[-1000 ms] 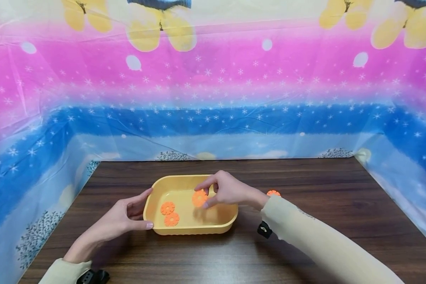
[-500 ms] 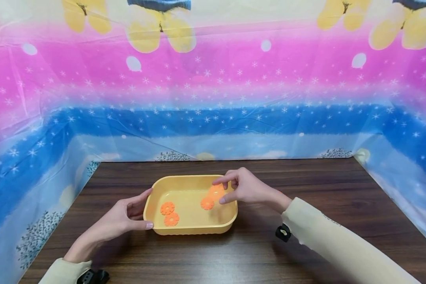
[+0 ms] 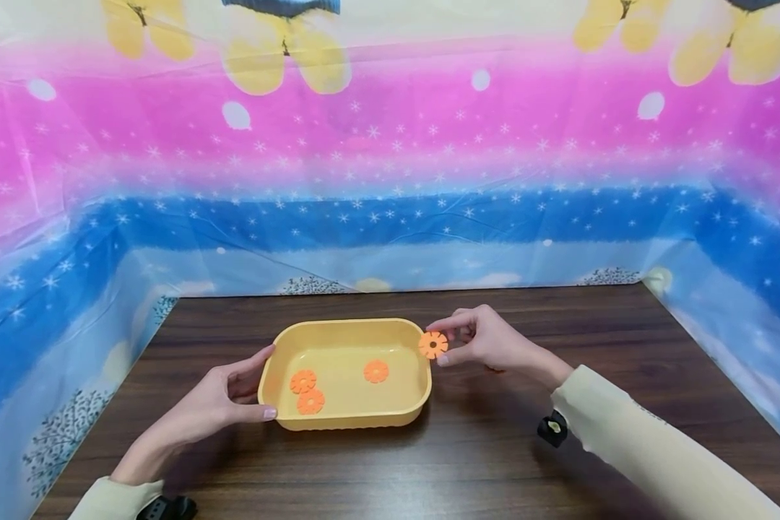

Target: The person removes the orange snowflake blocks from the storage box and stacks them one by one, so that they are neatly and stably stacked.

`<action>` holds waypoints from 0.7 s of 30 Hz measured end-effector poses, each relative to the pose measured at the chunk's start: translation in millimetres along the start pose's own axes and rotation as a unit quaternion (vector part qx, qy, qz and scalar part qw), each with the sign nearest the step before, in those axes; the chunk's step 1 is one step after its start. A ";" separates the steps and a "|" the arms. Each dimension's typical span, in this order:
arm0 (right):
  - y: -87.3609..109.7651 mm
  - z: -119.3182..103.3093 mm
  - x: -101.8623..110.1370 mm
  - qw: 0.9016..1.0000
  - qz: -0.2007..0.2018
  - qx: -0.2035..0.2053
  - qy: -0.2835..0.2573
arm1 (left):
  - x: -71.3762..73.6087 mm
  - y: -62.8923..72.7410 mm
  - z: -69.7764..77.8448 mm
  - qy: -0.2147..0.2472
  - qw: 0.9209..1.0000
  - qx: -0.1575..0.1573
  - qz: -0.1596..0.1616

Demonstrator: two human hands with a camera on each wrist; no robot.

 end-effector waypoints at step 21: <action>49.1 68.7 35.5 0.997 0.038 -0.066 0.000 | -0.8 -0.5 0.7 0.001 1.000 0.004 0.000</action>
Point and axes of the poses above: each hand's wrist, its own y-axis away from the middle knuckle, its own x-axis out of the back of the hand, z = x × y, the point moved 7 cm from there along -y, towards the middle knuckle, and after that the axes turned 13 degrees about -z, right-handed, at the moved point
